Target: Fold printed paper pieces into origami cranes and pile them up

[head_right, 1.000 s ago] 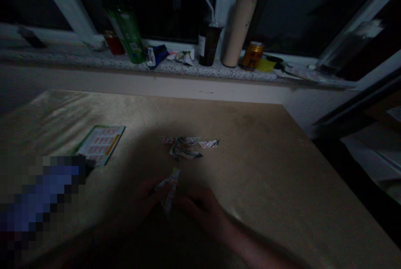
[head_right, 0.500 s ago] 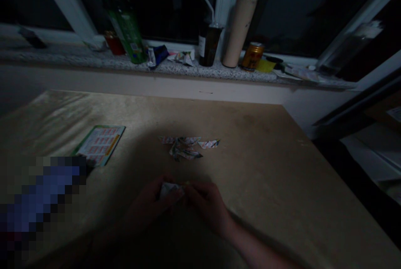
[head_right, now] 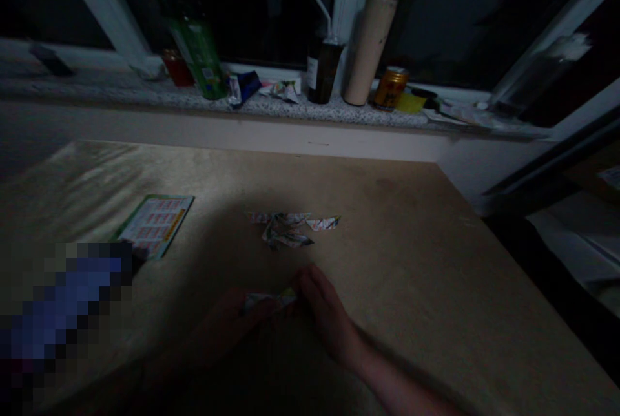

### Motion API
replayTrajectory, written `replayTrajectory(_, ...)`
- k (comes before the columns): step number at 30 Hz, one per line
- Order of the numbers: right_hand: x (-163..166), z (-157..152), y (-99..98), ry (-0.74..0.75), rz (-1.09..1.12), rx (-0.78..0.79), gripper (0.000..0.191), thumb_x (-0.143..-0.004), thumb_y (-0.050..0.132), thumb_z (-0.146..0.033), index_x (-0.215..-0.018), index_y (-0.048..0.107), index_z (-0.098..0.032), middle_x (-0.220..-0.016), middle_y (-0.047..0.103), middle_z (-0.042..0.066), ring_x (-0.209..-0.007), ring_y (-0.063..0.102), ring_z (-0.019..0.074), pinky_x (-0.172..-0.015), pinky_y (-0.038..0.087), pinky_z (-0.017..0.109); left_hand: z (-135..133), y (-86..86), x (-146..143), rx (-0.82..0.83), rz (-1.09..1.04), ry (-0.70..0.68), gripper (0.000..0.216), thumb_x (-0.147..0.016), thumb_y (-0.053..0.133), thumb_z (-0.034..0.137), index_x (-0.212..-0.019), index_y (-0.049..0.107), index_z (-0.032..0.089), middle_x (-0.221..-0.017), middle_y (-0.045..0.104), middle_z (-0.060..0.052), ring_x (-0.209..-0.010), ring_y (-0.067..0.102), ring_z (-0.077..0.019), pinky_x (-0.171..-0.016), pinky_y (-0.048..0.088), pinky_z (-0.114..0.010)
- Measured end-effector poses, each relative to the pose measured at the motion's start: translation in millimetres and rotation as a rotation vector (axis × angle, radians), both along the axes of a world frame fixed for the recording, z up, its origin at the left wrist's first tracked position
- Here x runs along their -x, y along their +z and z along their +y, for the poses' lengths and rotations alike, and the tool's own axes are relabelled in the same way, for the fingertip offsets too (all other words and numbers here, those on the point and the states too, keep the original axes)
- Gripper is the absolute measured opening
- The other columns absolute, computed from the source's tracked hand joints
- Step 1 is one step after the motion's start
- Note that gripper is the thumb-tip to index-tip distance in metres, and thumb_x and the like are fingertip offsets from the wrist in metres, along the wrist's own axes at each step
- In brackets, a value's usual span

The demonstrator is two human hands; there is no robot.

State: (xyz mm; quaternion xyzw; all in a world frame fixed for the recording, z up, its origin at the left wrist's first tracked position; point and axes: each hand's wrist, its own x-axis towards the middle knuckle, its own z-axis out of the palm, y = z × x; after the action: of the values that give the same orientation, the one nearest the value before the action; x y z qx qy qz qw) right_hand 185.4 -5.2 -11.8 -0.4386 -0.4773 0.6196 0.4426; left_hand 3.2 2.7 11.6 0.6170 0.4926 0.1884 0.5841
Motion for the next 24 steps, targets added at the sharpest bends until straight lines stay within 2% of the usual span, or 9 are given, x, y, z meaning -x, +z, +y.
replayTrajectory(3, -3, 1, 0.2, 0.158, -0.041, 0.048, 0.046, -0.088, 0.036, -0.053, -0.066, 0.053, -0.017, -0.058, 0.049, -0.001, -0.052, 0.045, 0.0112, -0.051, 0.036, 0.023, -2, 1.8, -1, -0.047, -0.030, -0.086, 0.035, -0.086, 0.047, 0.041, -0.078, 0.070, 0.015, -0.070, 0.067, 0.004, -0.061, 0.055, -0.0121, -0.057, 0.039, -0.015)
replayTrajectory(6, -8, 2, 4.9, 0.344, -0.141, 0.004, 0.051, -0.088, 0.035, -0.054, -0.060, 0.053, -0.016, -0.056, 0.048, 0.000, -0.053, 0.044, 0.0113, -0.054, 0.035, 0.024, -2, 5.2, -1, -0.083, -0.052, -0.101, 0.034, -0.087, 0.046, 0.038, -0.080, 0.071, 0.016, -0.074, 0.069, 0.003, -0.067, 0.057, -0.0131, -0.062, 0.041, -0.015)
replayTrajectory(11, -15, 5, 11.3, 0.511, -0.170, -0.003, 0.045, -0.088, 0.040, -0.051, -0.070, 0.057, -0.014, -0.064, 0.047, -0.001, -0.059, 0.042, 0.0104, -0.055, 0.033, 0.022, -1, 6.5, 0, -0.029, -0.061, -0.099, 0.035, -0.086, 0.048, 0.040, -0.079, 0.070, 0.014, -0.073, 0.069, 0.001, -0.064, 0.056, -0.0119, -0.057, 0.040, -0.014)
replayTrajectory(15, -13, 4, 14.4, 0.542, -0.270, -0.027, 0.043, -0.088, 0.041, -0.050, -0.076, 0.059, -0.013, -0.062, 0.041, -0.003, -0.056, 0.036, 0.0091, -0.050, 0.029, 0.020, -2, 2.1, 1, 0.004, 0.043, -0.069, 0.038, -0.082, 0.050, 0.045, -0.074, 0.068, 0.013, -0.066, 0.065, 0.001, -0.059, 0.054, -0.0122, -0.053, 0.039, -0.015)
replayTrajectory(19, -9, 2, 16.7, 0.513, -0.372, -0.142, 0.043, -0.089, 0.038, -0.048, -0.072, 0.058, -0.014, -0.062, 0.041, -0.003, -0.057, 0.036, 0.0095, -0.051, 0.029, 0.020, -4, 0.9, 2, 0.022, 0.091, -0.046, 0.040, -0.080, 0.050, 0.047, -0.066, 0.064, 0.013, -0.059, 0.060, 0.002, -0.054, 0.051, -0.0117, -0.048, 0.037, -0.015)
replayTrajectory(24, -10, 1, 13.5, 0.446, -0.363, -0.189, 0.044, -0.088, 0.040, -0.050, -0.066, 0.055, -0.014, -0.060, 0.042, -0.003, -0.056, 0.036, 0.0097, -0.051, 0.030, 0.021, -3, 6.9, 0, 0.001, 0.068, -0.022, 0.036, -0.079, 0.051, 0.043, -0.062, 0.064, 0.015, -0.058, 0.062, 0.002, -0.056, 0.053, -0.0127, -0.052, 0.039, -0.016)
